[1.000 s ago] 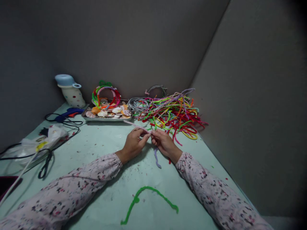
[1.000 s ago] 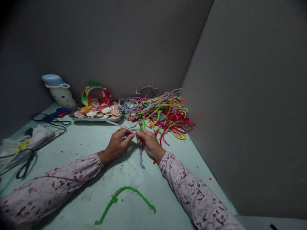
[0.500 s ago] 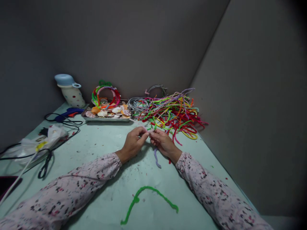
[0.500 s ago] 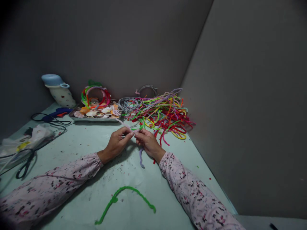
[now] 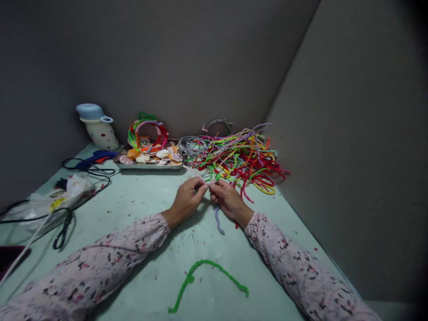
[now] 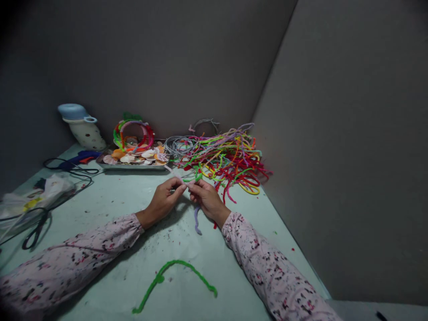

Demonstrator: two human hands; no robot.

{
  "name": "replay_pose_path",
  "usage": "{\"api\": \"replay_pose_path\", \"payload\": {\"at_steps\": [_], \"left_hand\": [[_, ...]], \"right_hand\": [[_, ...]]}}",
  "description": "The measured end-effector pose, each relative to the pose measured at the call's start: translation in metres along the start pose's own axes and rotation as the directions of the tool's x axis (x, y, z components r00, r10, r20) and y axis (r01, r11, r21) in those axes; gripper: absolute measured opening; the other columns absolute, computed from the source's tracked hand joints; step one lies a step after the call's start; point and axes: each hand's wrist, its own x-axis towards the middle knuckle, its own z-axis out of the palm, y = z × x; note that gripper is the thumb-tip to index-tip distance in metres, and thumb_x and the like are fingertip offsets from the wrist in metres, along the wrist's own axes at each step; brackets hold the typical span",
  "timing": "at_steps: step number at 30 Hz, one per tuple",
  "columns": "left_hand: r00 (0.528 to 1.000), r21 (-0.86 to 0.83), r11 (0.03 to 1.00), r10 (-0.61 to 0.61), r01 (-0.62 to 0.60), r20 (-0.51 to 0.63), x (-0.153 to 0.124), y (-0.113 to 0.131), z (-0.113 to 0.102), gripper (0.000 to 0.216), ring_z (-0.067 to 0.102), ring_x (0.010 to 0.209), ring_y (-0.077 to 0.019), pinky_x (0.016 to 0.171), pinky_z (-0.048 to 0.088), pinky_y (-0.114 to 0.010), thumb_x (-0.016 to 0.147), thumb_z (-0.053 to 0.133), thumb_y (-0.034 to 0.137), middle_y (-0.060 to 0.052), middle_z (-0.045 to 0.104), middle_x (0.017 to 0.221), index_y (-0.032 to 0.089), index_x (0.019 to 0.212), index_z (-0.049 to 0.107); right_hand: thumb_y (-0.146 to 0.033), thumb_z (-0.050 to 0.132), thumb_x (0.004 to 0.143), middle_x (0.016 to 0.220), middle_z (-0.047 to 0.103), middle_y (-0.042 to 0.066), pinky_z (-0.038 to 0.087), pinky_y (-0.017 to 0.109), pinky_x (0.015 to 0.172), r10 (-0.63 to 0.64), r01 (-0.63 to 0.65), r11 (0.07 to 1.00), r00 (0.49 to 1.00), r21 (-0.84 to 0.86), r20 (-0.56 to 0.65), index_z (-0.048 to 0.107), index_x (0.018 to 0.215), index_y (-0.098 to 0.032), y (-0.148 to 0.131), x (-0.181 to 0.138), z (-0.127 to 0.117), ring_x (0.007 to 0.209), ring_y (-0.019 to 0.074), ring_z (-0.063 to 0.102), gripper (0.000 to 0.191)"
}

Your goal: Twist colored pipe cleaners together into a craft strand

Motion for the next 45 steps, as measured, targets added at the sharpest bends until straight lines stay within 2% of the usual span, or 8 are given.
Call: {"api": "replay_pose_path", "payload": {"at_steps": [5,13,18,25,31,35,41,45], "left_hand": [[1.000,-0.033,0.999,-0.015,0.015,0.018,0.0004,0.0007,-0.0009,0.021,0.051,0.073,-0.0134,0.068,0.040,-0.024,0.088,0.047,0.032,-0.001,0.058,0.075,0.016,0.080,0.058],[0.995,-0.107,0.990,-0.088,0.092,0.045,0.0003,0.0007,0.0000,0.026,0.045,0.065,-0.0121,0.062,0.036,-0.023,0.087,0.045,0.036,0.002,0.050,0.066,0.017,0.072,0.054],[0.990,-0.161,0.977,-0.131,0.139,0.055,0.0014,0.0018,-0.0006,0.027,0.045,0.064,-0.0125,0.062,0.037,-0.023,0.086,0.046,0.036,0.002,0.050,0.064,0.017,0.069,0.053],[0.990,-0.155,0.979,-0.127,0.134,0.060,0.0024,-0.0015,-0.0004,0.028,0.047,0.064,-0.0129,0.063,0.038,-0.024,0.086,0.046,0.037,0.002,0.052,0.064,0.017,0.068,0.054],[0.990,-0.161,0.978,-0.123,0.132,0.068,0.0017,-0.0020,0.0005,0.028,0.046,0.063,-0.0121,0.062,0.037,-0.024,0.086,0.046,0.036,0.003,0.050,0.063,0.016,0.067,0.054],[0.991,-0.153,0.979,-0.125,0.132,0.054,0.0019,-0.0016,0.0004,0.028,0.045,0.063,-0.0121,0.061,0.036,-0.023,0.087,0.046,0.037,0.003,0.049,0.062,0.017,0.068,0.053],[0.993,-0.114,0.987,-0.113,0.117,0.043,0.0022,-0.0026,-0.0002,0.028,0.046,0.063,-0.0126,0.062,0.036,-0.024,0.087,0.045,0.036,0.003,0.050,0.063,0.017,0.068,0.054],[0.994,-0.110,0.988,-0.102,0.106,0.036,0.0023,-0.0034,0.0003,0.028,0.046,0.063,-0.0129,0.062,0.036,-0.024,0.087,0.044,0.036,0.002,0.049,0.063,0.017,0.068,0.053]], "right_hand": [[-0.030,0.072,0.073,0.070,0.054,-0.005,0.035,0.019,0.049,-0.002,0.002,1.000,1.000,0.002,0.005,0.059,0.081,-0.018,-0.0004,-0.0005,0.0000,0.054,0.0056,0.049,0.020],[-0.032,0.075,0.070,0.069,0.056,-0.004,0.034,0.019,0.048,0.013,-0.013,0.999,1.000,-0.032,-0.012,0.062,0.084,-0.019,0.0003,-0.0006,-0.0002,0.054,0.0060,0.048,0.023],[-0.031,0.075,0.070,0.071,0.058,-0.004,0.034,0.019,0.048,0.003,-0.004,1.000,1.000,-0.031,-0.015,0.062,0.084,-0.019,0.0003,-0.0005,0.0002,0.054,0.0058,0.048,0.022],[-0.033,0.074,0.071,0.070,0.056,-0.004,0.036,0.019,0.047,0.011,-0.012,1.000,1.000,-0.011,-0.025,0.061,0.086,-0.019,0.0003,-0.0006,-0.0008,0.054,0.0063,0.049,0.024],[-0.034,0.074,0.072,0.069,0.054,-0.004,0.037,0.017,0.048,0.007,-0.006,1.000,1.000,0.023,-0.028,0.060,0.079,-0.018,0.0012,0.0001,-0.0012,0.054,0.0049,0.049,0.022],[-0.034,0.073,0.073,0.071,0.057,-0.003,0.037,0.017,0.047,-0.007,0.008,0.999,1.000,0.045,-0.031,0.060,0.083,-0.018,0.0023,0.0015,-0.0019,0.054,0.0050,0.050,0.023],[-0.038,0.074,0.072,0.069,0.057,-0.003,0.039,0.017,0.047,-0.019,0.031,0.993,0.995,0.116,-0.102,0.059,0.080,-0.019,0.0024,0.0041,-0.0037,0.052,0.0051,0.049,0.026],[-0.037,0.074,0.072,0.068,0.057,-0.004,0.039,0.016,0.047,-0.009,0.022,0.992,0.995,0.127,-0.102,0.057,0.077,-0.019,0.0026,0.0048,-0.0047,0.052,0.0048,0.049,0.025]]}}
